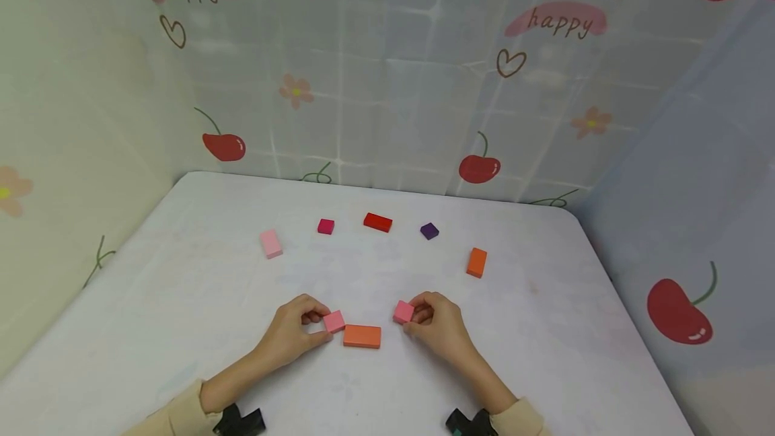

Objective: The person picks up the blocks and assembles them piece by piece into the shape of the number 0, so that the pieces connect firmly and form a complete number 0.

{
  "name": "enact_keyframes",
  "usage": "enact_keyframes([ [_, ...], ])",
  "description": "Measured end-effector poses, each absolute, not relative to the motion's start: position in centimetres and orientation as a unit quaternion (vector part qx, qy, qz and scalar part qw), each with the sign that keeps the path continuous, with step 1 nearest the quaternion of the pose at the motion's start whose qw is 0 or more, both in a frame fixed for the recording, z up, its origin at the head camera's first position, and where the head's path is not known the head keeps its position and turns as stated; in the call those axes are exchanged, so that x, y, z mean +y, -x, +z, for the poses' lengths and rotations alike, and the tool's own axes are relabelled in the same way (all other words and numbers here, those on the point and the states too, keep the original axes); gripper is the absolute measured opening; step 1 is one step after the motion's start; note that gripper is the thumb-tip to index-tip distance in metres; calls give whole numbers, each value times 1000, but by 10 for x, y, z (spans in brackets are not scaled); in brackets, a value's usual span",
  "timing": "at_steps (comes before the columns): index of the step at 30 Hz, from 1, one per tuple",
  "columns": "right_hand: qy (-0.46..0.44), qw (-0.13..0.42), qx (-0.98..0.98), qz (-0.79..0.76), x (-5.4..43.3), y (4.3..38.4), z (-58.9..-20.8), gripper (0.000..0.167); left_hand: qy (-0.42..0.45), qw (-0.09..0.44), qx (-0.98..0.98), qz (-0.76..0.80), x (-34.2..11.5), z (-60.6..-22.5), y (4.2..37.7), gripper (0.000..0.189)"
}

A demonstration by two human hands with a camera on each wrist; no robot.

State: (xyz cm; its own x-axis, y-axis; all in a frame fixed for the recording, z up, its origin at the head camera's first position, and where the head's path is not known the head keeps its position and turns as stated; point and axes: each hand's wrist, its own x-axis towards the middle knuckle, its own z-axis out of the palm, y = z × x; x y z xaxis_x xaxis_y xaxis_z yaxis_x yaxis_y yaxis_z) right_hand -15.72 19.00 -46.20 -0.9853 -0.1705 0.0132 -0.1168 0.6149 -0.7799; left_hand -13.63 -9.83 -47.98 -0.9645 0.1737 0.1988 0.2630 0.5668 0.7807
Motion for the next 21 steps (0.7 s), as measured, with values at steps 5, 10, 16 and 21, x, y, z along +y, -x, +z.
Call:
enact_keyframes([
  [5, 87, 31, 896, -433, 184, 152, -463, 32, 123, 48, -886, -445, -99, -480, 137, 28],
  [10, 95, 38, 894, -435, 181, 150, -465, 32, 123, 48, -886, -445, -99, -480, 136, 28],
  [16, 104, 39, 893, -437, 178, 148, -465, 31, 123, 46, -885, -446, -98, -480, 136, 28],
  [21, 114, 33, 894, -432, 177, 145, -465, 31, 121, 48, -886, -446, -98, -479, 135, 28],
])
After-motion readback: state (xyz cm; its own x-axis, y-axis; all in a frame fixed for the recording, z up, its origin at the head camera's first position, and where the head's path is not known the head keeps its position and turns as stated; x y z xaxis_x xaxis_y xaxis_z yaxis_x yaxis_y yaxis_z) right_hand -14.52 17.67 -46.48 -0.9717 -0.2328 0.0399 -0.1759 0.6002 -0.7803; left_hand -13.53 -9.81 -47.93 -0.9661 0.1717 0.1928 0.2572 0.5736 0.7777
